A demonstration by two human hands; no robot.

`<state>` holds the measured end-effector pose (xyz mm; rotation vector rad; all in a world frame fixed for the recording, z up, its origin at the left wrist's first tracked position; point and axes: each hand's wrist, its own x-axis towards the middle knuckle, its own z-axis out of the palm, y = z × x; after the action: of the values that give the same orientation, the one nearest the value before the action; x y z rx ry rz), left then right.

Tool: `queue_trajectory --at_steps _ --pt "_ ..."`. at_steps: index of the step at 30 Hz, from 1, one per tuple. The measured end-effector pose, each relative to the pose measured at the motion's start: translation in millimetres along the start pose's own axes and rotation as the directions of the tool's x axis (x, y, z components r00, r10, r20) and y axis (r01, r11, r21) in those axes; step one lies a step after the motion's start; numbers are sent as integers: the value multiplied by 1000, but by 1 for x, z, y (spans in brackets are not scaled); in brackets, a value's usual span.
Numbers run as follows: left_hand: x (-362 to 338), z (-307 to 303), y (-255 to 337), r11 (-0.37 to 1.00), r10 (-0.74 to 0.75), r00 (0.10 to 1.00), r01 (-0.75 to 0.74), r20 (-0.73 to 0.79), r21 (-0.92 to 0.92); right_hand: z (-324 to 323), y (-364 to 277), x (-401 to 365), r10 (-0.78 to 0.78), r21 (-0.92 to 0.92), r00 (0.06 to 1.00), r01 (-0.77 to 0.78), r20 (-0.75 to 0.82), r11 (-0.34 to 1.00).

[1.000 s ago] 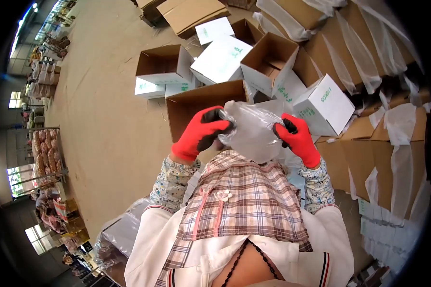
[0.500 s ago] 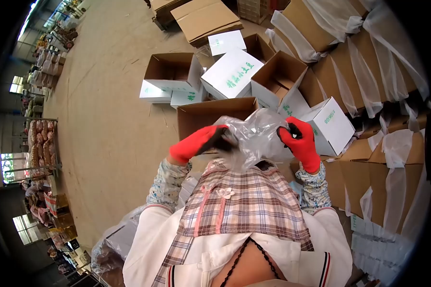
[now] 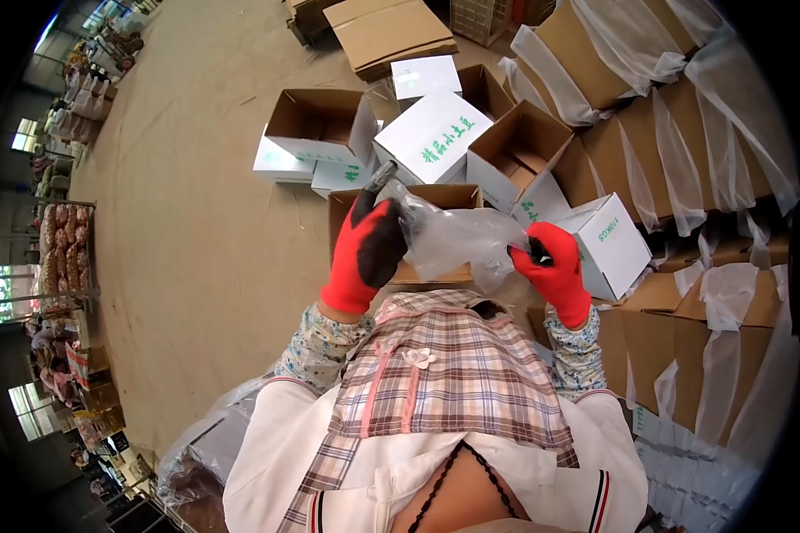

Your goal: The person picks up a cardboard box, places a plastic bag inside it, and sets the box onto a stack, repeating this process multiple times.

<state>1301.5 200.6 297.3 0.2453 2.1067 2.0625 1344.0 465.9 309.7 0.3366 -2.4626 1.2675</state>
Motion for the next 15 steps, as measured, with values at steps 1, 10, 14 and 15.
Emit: queue_trajectory --at_steps 1,10,14,15 --pt "0 -4 -11 974 83 996 -79 -10 213 0 1 -1 -20 18 1000 20 -16 1000" --pt "-13 17 20 956 9 998 -24 -54 -291 7 -15 12 447 197 892 -450 61 871" --pt "-17 43 6 979 110 993 -102 -37 178 52 -18 -10 334 288 933 -359 134 888" --pt "-20 46 4 987 74 996 -80 45 136 59 -25 -13 272 287 931 -337 242 897"
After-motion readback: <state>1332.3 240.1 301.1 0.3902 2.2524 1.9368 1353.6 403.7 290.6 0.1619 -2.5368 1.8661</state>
